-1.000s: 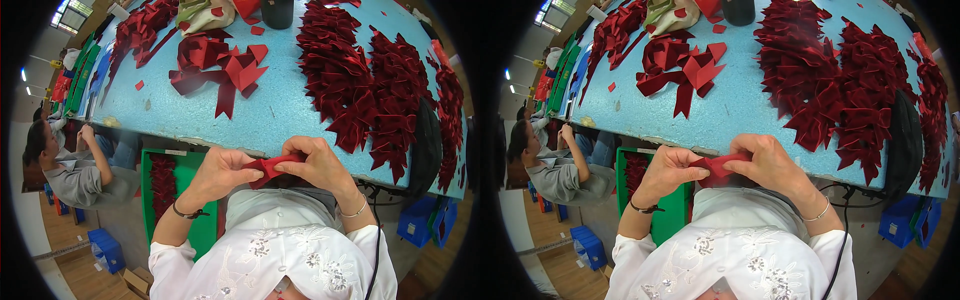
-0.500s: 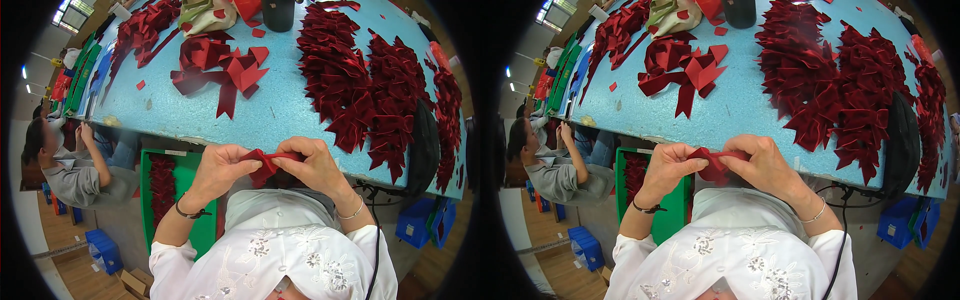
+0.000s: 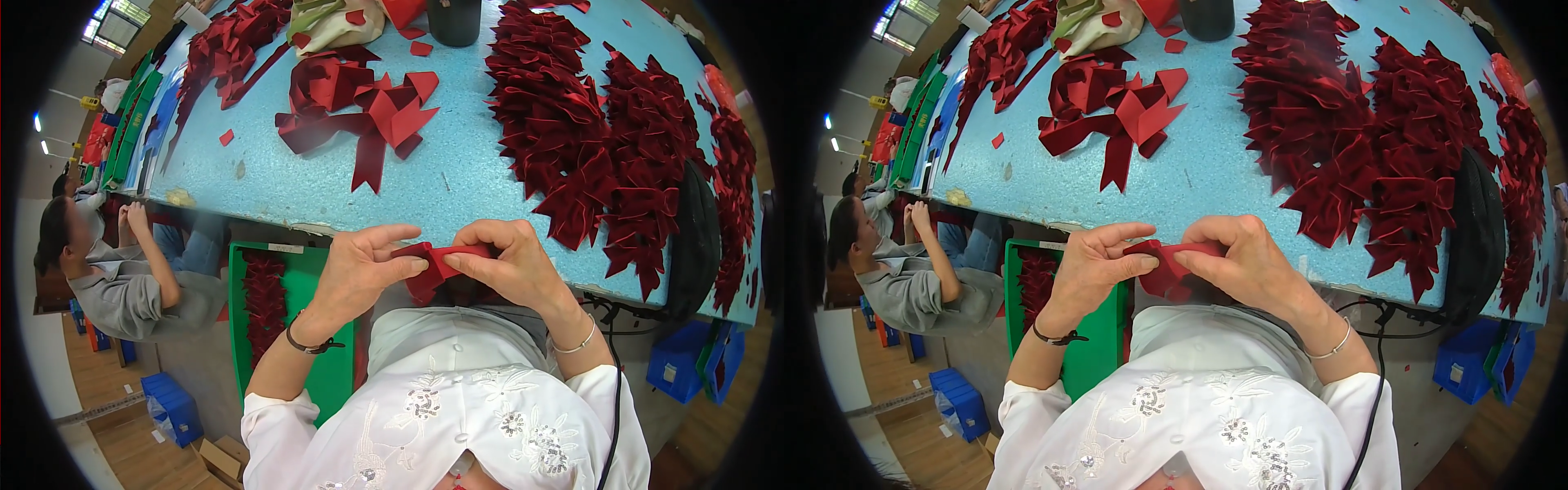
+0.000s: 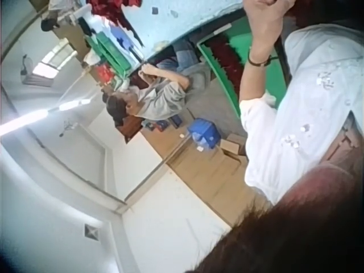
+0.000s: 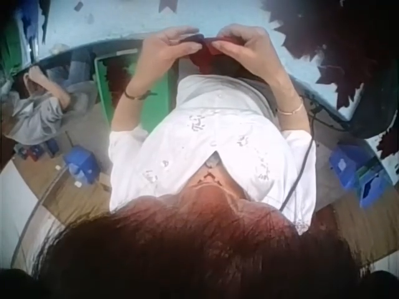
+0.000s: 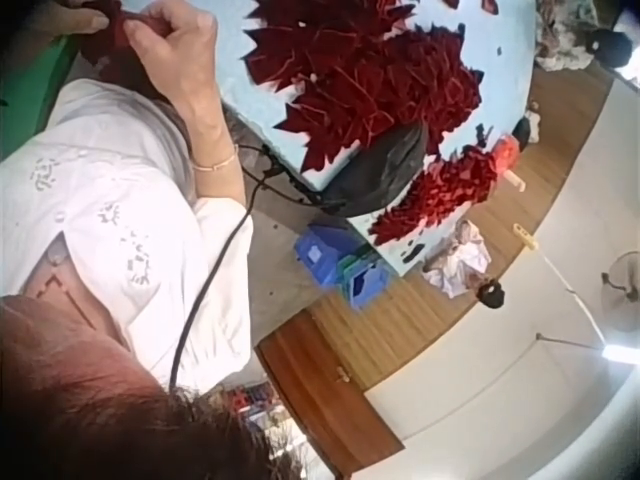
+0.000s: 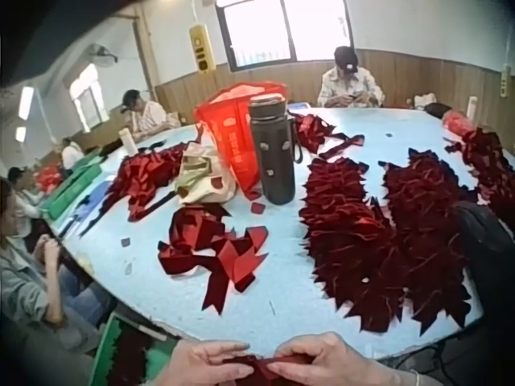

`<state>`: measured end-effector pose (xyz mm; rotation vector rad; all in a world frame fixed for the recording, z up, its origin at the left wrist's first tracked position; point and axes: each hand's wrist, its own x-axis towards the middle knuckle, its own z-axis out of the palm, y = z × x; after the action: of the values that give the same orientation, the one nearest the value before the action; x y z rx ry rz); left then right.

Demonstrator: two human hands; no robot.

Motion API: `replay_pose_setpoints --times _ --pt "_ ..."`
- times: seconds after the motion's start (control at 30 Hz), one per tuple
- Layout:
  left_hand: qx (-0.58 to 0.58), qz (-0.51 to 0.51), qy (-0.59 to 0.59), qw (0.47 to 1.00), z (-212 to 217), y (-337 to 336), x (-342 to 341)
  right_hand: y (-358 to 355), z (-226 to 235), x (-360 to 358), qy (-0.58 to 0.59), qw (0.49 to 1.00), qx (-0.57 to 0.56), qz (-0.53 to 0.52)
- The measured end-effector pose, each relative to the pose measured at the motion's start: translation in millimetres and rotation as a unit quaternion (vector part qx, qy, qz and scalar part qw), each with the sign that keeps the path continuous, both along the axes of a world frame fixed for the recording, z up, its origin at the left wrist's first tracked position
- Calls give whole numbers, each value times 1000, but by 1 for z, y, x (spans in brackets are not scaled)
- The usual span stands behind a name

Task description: Assembling decorative bows from red ribbon strips at a factory workbench.

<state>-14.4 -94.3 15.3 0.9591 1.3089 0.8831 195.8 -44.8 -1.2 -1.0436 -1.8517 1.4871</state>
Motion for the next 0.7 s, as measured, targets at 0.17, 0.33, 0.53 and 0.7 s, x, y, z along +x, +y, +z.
replay_pose_setpoints --times 0.17,0.33,0.53,0.7 --pt "-27 -62 71 995 1 6 -5 0 0 1 -8 999 42 -2" --pt "-26 -69 24 997 -4 6 -6 1 2 3 10 999 33 5" --pt "24 -28 -47 998 0 3 -1 1 14 2 22 998 -63 -1" --pt "33 -42 -14 998 4 7 -16 8 13 -1 37 999 -40 -1"
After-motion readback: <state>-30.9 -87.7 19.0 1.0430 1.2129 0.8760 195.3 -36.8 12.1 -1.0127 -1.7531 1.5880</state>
